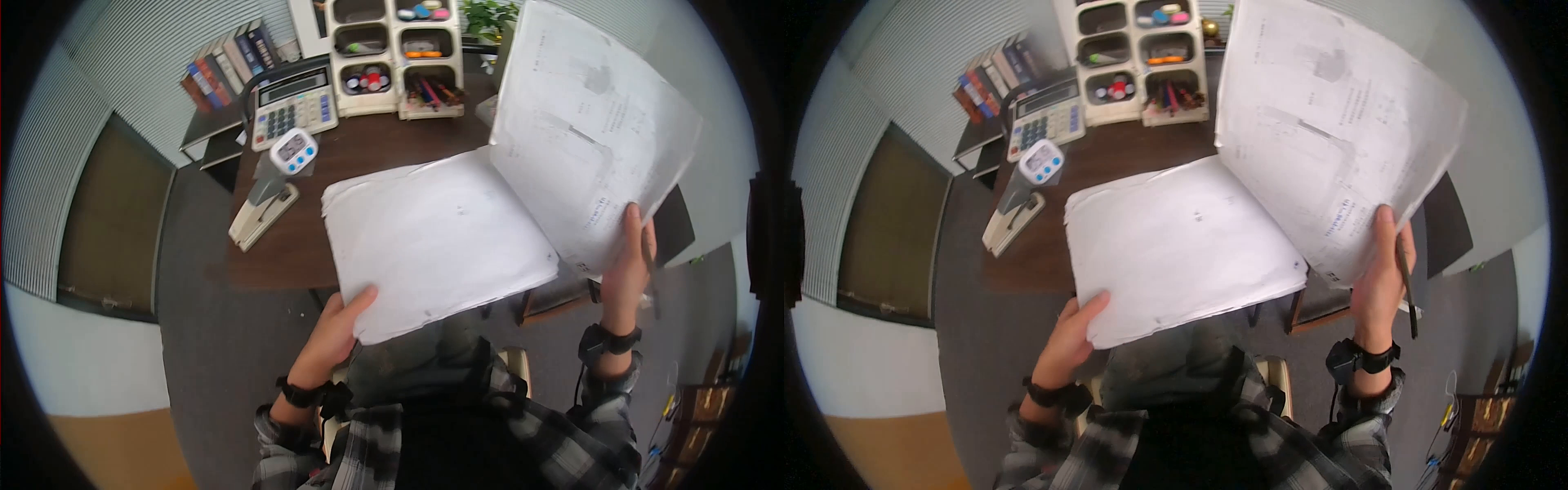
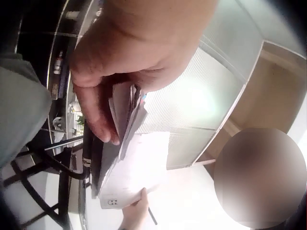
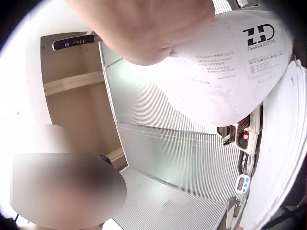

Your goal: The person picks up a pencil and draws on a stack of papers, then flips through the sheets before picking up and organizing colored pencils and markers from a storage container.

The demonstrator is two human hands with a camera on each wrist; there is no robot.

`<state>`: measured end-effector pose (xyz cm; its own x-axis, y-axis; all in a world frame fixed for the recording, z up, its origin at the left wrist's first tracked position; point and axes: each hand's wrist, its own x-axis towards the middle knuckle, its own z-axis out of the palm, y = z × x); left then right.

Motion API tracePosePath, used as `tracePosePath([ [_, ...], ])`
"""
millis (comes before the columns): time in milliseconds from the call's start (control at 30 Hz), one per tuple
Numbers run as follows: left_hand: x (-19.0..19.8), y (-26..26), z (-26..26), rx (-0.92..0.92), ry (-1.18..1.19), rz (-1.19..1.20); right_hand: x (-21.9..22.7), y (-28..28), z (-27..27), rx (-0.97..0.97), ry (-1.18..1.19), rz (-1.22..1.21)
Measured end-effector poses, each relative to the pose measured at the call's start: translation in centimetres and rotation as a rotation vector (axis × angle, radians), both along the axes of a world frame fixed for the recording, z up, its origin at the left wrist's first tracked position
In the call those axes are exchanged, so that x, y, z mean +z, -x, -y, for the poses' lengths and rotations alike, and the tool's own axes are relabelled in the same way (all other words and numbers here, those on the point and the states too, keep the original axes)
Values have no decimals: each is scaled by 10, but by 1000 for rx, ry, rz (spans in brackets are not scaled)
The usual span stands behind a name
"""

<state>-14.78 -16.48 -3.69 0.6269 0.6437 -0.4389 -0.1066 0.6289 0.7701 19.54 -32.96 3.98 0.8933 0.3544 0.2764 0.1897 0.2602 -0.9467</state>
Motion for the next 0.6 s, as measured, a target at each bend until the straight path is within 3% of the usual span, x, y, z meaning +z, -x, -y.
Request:
tracePosePath([
  [67,-3,6,1,-83,-202,-68,3,0,0,-16,-2,12],
  [167,2,22,4,-132,-325,-114,3,-2,0,-16,-21,27],
  [367,39,50,16,-5,-683,-315,3,-2,-1,4,-40,78],
  [433,38,67,21,268,-650,-280,5,0,-3,-38,-72,110],
  [467,39,71,22,252,-662,-276,6,0,-1,-45,-50,147],
  [533,45,75,22,544,-631,-184,11,5,-1,-51,-11,215],
  [600,57,74,23,603,-617,-147,8,5,0,-92,31,278],
])
